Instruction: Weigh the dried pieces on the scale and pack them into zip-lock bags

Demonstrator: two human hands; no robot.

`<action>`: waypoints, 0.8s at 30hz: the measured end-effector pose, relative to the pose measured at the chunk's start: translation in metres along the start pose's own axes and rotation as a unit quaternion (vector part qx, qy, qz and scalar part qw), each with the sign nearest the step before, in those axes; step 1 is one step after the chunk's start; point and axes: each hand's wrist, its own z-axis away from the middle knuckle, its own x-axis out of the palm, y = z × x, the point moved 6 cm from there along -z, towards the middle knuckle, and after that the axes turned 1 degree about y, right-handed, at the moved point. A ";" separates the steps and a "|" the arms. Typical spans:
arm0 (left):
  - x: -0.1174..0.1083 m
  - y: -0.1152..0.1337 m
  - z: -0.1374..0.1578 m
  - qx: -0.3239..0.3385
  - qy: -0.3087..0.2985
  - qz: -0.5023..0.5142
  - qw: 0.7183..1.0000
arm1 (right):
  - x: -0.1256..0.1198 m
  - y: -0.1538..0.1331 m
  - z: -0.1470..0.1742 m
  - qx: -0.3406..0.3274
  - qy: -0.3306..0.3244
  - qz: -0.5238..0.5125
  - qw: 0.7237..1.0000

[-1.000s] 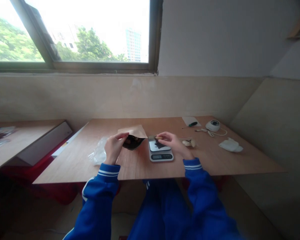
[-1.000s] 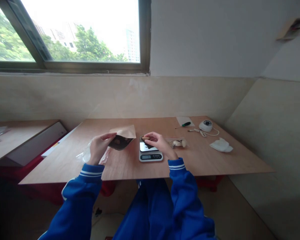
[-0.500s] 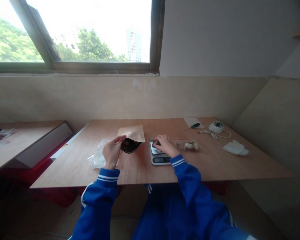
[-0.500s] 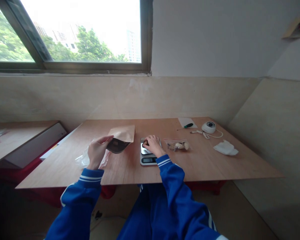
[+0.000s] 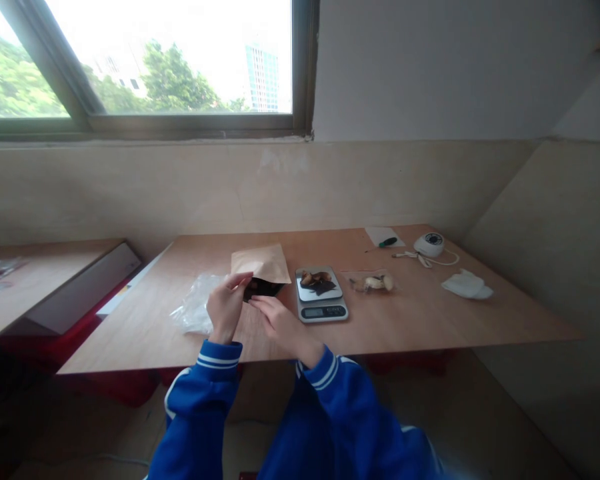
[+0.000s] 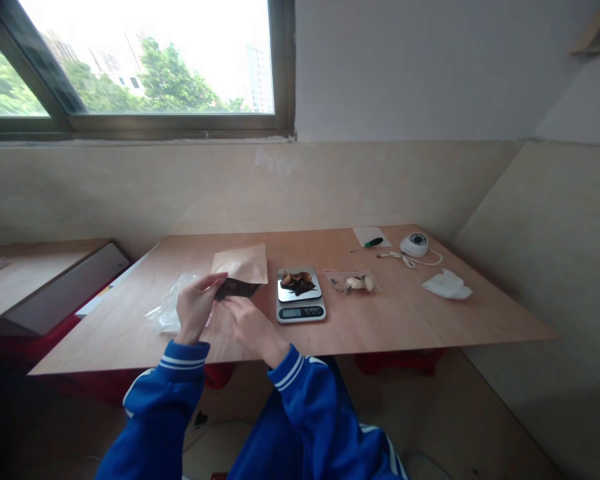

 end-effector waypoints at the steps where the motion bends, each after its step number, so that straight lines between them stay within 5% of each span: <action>1: -0.001 -0.001 0.002 0.003 -0.002 0.001 1.000 | 0.006 0.003 -0.005 0.008 -0.003 0.028 1.000; 10: -0.007 0.004 0.012 0.012 -0.003 -0.024 1.000 | 0.037 0.045 -0.053 0.126 -0.065 0.183 0.973; 16: -0.005 0.004 0.018 0.014 -0.013 -0.029 0.999 | 0.048 0.051 -0.058 0.120 -0.052 0.188 0.973; 24: -0.004 0.009 0.019 0.021 -0.011 -0.031 0.999 | 0.029 0.041 -0.041 0.085 -0.025 0.196 0.977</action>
